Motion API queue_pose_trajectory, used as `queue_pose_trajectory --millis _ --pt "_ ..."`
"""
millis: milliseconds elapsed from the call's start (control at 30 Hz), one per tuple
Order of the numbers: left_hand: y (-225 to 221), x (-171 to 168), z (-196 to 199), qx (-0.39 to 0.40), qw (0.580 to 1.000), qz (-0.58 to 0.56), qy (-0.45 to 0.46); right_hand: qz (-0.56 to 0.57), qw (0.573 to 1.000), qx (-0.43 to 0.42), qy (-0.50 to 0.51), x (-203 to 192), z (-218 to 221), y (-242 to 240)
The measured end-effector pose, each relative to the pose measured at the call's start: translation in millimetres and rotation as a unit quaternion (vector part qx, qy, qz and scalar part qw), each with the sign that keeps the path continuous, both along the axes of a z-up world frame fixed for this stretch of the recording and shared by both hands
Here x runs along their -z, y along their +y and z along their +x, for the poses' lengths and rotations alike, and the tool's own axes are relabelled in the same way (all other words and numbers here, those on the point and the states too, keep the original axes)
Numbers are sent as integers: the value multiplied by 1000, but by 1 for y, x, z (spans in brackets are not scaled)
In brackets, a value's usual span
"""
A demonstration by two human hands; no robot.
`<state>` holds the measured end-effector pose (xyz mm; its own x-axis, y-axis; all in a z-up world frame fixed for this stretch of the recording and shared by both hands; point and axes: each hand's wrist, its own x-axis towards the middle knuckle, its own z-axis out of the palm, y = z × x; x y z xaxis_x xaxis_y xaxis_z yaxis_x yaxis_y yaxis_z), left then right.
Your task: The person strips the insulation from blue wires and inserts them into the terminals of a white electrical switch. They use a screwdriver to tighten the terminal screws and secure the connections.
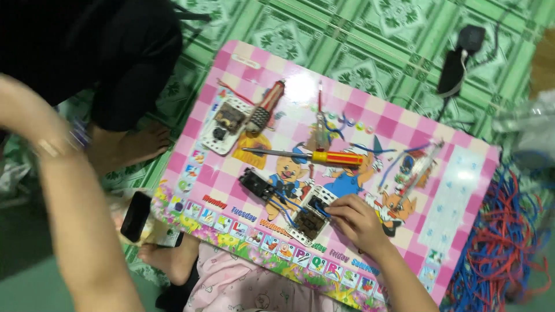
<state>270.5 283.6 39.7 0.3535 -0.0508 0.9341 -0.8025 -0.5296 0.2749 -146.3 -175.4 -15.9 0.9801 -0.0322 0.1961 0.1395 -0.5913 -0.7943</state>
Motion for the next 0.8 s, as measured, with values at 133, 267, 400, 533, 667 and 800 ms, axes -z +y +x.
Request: queue_pose_trajectory --millis 133,267,400,533,667,800 --pt "-196 -40 -154 145 980 24 137 6 999 -22 -40 0 2 -3" --pt "-243 19 -247 367 886 141 248 11 996 9 -92 9 2 -2" --pt "-281 12 -262 474 847 213 107 -3 994 1 -113 8 4 -2" --pt "-279 20 -261 469 844 233 115 -16 991 6 -132 8 6 -1" --pt "-272 11 -258 455 840 265 134 -26 990 31 -135 7 12 -1" --pt "-272 5 -253 444 830 296 165 -24 989 35 -142 11 11 -2"
